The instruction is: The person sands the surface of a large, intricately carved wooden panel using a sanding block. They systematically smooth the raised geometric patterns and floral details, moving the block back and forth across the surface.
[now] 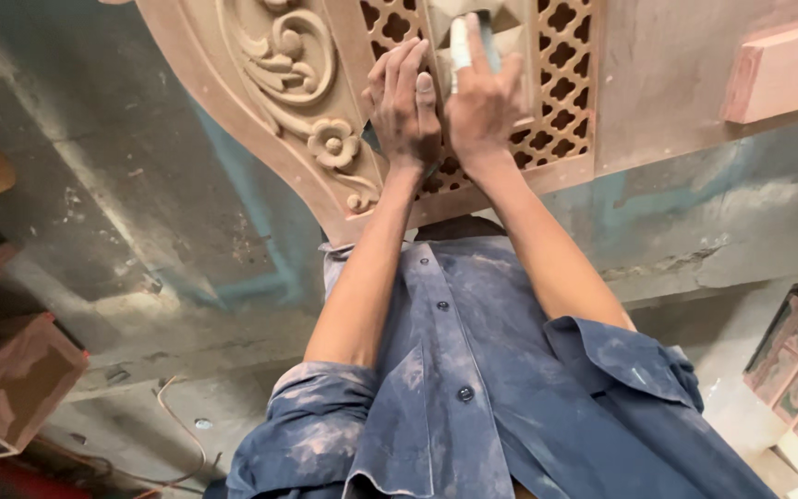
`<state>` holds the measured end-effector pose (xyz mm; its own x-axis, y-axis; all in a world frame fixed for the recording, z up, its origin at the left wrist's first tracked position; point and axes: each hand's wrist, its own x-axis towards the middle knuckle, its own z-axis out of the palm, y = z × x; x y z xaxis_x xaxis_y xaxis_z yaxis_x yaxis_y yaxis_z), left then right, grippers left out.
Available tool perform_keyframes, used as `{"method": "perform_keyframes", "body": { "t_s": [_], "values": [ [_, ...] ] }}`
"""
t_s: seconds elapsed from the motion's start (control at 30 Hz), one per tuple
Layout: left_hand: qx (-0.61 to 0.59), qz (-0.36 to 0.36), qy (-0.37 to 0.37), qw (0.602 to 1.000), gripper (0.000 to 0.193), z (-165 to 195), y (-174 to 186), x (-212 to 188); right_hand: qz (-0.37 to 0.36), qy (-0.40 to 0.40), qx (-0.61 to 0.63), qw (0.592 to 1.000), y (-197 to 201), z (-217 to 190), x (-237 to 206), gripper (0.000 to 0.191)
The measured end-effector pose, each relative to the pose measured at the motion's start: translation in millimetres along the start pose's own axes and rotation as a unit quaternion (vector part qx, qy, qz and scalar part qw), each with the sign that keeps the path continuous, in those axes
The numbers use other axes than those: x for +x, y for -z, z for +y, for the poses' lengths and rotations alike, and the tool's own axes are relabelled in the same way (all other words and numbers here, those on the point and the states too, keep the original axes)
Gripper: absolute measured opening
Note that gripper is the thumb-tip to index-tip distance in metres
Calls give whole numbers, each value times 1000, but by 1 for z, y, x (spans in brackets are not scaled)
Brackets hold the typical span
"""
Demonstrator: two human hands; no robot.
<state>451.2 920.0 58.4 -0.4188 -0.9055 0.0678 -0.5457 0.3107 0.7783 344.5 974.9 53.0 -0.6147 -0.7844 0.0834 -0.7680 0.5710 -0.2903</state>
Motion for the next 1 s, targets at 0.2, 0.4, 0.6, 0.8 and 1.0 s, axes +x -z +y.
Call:
{"method": "perform_keyframes", "body": {
  "t_s": [0.2,0.4,0.6,0.8,1.0],
  "values": [
    [-4,-5,-6,1000,44,0,1,0,29,109,-63,992,0,-6,-6,17],
    [4,-3,5,1000,43,8,6,8,13,61,-23,998,5,-9,-6,41],
    [2,-6,7,1000,43,11,6,6,-13,114,-48,992,11,0,-5,45],
    [-3,4,-4,1000,43,8,9,6,5,91,-11,996,14,-8,-6,35],
    [0,4,-1,1000,42,12,12,6,49,-63,15,997,25,-12,-1,46]
  ]
}}
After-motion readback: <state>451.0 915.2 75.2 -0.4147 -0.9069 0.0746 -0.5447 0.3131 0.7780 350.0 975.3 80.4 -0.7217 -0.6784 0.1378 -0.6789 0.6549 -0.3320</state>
